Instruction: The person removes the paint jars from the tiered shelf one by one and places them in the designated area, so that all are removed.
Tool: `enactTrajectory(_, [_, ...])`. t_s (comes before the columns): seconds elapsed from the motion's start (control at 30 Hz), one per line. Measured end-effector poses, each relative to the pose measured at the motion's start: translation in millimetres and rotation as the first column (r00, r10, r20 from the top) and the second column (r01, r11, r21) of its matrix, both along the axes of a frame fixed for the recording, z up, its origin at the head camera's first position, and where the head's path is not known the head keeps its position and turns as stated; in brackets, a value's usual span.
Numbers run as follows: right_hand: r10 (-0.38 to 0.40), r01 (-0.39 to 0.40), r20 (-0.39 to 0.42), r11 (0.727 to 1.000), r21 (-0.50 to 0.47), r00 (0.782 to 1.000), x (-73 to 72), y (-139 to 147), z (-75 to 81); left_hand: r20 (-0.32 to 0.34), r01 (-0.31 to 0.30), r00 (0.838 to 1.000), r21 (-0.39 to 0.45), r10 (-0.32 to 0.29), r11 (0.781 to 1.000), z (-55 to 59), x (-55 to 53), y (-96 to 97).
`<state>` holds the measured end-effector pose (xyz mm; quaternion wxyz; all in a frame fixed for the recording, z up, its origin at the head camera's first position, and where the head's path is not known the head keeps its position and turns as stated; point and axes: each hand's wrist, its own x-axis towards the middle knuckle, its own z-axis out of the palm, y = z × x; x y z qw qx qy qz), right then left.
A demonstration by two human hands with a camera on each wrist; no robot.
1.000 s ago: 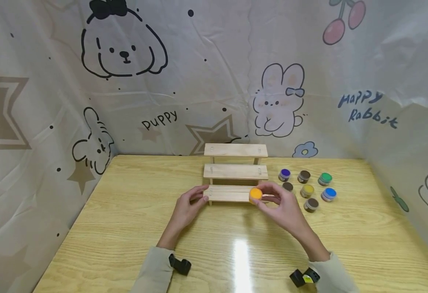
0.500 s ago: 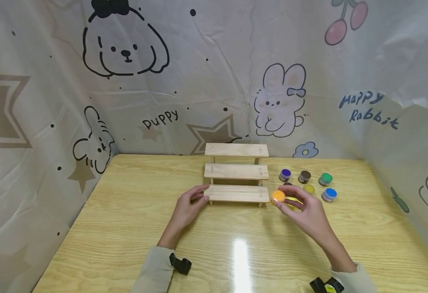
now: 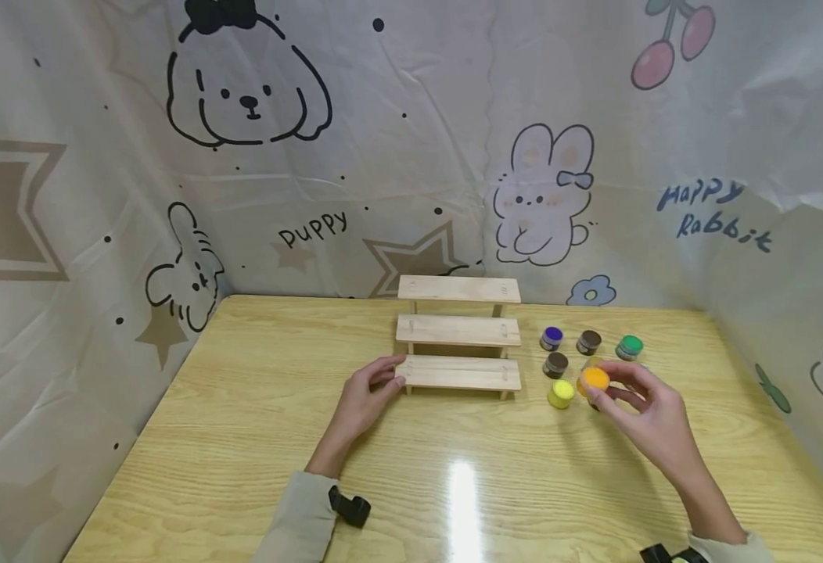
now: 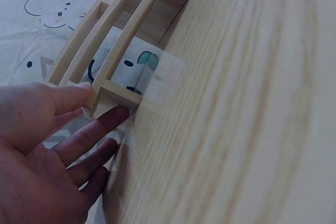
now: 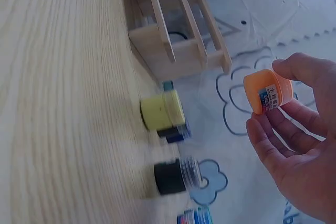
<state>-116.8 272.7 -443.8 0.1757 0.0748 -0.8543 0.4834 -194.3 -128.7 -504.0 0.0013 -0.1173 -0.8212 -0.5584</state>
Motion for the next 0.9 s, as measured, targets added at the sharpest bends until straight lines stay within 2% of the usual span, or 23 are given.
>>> enactTrajectory(0.27, [-0.089, 0.089, -0.014, 0.996, 0.005, 0.996, 1.2, 35, -4.5, 0.012, -0.002, 1.000, 0.004, 0.002, 1.000, 0.8, 0.9, 0.1])
enactTrajectory(0.53, [-0.168, 0.169, 0.090, 0.986, 0.002, 0.982, 1.3, 65, -15.2, 0.005, 0.001, 1.000, 0.001, -0.001, 1.000, 0.5, -0.1, 1.0])
enactTrajectory(0.9, [-0.181, 0.174, 0.218, 0.983, 0.051, 0.959, -0.7, 87, -36.2, 0.007, 0.001, 1.000, -0.004, -0.001, 1.000, -0.1, -0.5, 0.9])
